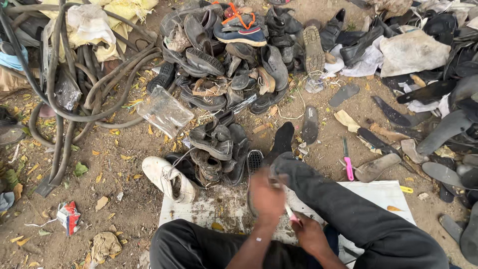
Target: The person sits on the ground and uses a pink-handled knife to scrape and cut the soles and edges of several worn shoes. They handle multiple shoes one at a time, turning them over to work on different sides.
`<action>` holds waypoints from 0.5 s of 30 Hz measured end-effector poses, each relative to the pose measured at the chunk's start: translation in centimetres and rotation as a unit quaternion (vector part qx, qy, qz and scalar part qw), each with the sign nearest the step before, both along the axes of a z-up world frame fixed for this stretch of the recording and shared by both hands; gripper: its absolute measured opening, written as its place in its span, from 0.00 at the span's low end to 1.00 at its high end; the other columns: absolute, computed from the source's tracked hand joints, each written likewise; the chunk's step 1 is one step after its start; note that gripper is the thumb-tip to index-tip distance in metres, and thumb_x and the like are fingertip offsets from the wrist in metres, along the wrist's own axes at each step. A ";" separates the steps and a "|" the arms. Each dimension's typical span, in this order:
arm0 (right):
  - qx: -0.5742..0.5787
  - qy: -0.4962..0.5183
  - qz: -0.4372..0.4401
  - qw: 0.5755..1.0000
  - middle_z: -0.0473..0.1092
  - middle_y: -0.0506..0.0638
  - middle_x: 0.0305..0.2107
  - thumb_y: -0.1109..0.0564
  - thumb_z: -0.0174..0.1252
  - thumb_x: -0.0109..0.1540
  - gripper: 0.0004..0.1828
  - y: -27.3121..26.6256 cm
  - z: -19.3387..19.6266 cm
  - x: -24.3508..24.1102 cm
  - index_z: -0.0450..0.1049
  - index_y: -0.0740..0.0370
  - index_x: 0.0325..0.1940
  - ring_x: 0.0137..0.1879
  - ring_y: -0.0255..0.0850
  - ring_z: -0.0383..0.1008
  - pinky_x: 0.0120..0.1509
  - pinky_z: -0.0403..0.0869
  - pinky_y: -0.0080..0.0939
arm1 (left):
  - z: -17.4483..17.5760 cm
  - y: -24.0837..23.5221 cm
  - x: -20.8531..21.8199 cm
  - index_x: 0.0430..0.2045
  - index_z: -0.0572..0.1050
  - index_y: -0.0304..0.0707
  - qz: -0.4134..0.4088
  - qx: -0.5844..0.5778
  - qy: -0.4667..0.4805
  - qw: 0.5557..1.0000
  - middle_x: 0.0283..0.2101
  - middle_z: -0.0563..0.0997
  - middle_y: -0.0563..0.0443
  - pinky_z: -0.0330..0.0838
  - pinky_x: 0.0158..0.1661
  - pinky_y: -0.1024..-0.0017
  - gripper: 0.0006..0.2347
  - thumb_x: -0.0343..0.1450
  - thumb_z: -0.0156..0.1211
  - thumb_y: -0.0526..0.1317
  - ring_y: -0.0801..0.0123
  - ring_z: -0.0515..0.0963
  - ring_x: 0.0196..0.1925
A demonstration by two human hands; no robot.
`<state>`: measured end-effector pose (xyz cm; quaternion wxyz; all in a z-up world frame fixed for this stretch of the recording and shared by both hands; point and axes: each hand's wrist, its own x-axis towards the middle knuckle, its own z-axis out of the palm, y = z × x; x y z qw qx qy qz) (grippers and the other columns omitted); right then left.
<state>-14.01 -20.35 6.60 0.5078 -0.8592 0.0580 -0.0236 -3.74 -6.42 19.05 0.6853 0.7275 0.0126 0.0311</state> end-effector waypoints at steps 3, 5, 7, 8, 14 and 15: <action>-0.053 0.135 -0.041 0.989 0.74 0.52 0.23 0.53 0.60 0.61 0.15 0.7 2.6 0.9 0.78 0.57 0.51 0.31 0.42 0.76 0.41 0.74 0.46 | -9.0 5.3 -0.4 0.55 0.67 0.27 0.088 0.279 0.250 0.923 0.45 0.78 0.35 0.79 0.40 0.57 0.28 0.67 0.68 0.47 0.50 0.81 0.44; -0.023 0.168 -0.030 0.985 0.72 0.52 0.20 0.52 0.60 0.63 0.14 2.0 3.9 1.7 0.77 0.59 0.51 0.27 0.41 0.72 0.37 0.72 0.45 | -13.7 6.4 -0.4 0.46 0.75 0.26 0.084 0.202 0.242 0.945 0.40 0.82 0.37 0.76 0.40 0.55 0.20 0.70 0.63 0.47 0.50 0.82 0.40; 0.012 0.189 -0.012 0.982 0.68 0.53 0.19 0.52 0.60 0.65 0.13 3.1 4.8 1.7 0.77 0.64 0.48 0.24 0.39 0.67 0.33 0.70 0.43 | -16.5 6.5 -0.9 0.41 0.80 0.25 0.053 0.110 0.244 0.962 0.34 0.86 0.39 0.75 0.36 0.53 0.18 0.71 0.58 0.46 0.53 0.84 0.35; 0.022 0.184 -0.021 0.982 0.68 0.52 0.18 0.53 0.59 0.64 0.13 3.3 5.1 1.6 0.77 0.62 0.50 0.24 0.38 0.67 0.33 0.69 0.42 | -17.1 6.8 -1.0 0.39 0.81 0.25 0.051 0.137 0.247 0.958 0.32 0.84 0.38 0.75 0.35 0.55 0.17 0.71 0.58 0.46 0.54 0.83 0.33; 0.056 0.146 -0.075 0.985 0.68 0.47 0.18 0.54 0.60 0.62 0.17 1.4 6.2 0.6 0.77 0.60 0.55 0.24 0.33 0.64 0.30 0.67 0.39 | -8.6 17.2 3.3 0.38 0.82 0.31 0.014 0.047 0.169 0.984 0.36 0.87 0.42 0.76 0.33 0.61 0.15 0.65 0.70 0.44 0.62 0.82 0.33; 0.068 0.144 -0.080 0.984 0.67 0.47 0.18 0.54 0.61 0.62 0.17 1.1 6.5 0.6 0.78 0.60 0.54 0.24 0.33 0.63 0.29 0.66 0.38 | -5.5 21.4 3.5 0.41 0.83 0.35 0.031 0.104 0.269 0.957 0.40 0.86 0.41 0.78 0.40 0.59 0.14 0.69 0.67 0.45 0.57 0.82 0.39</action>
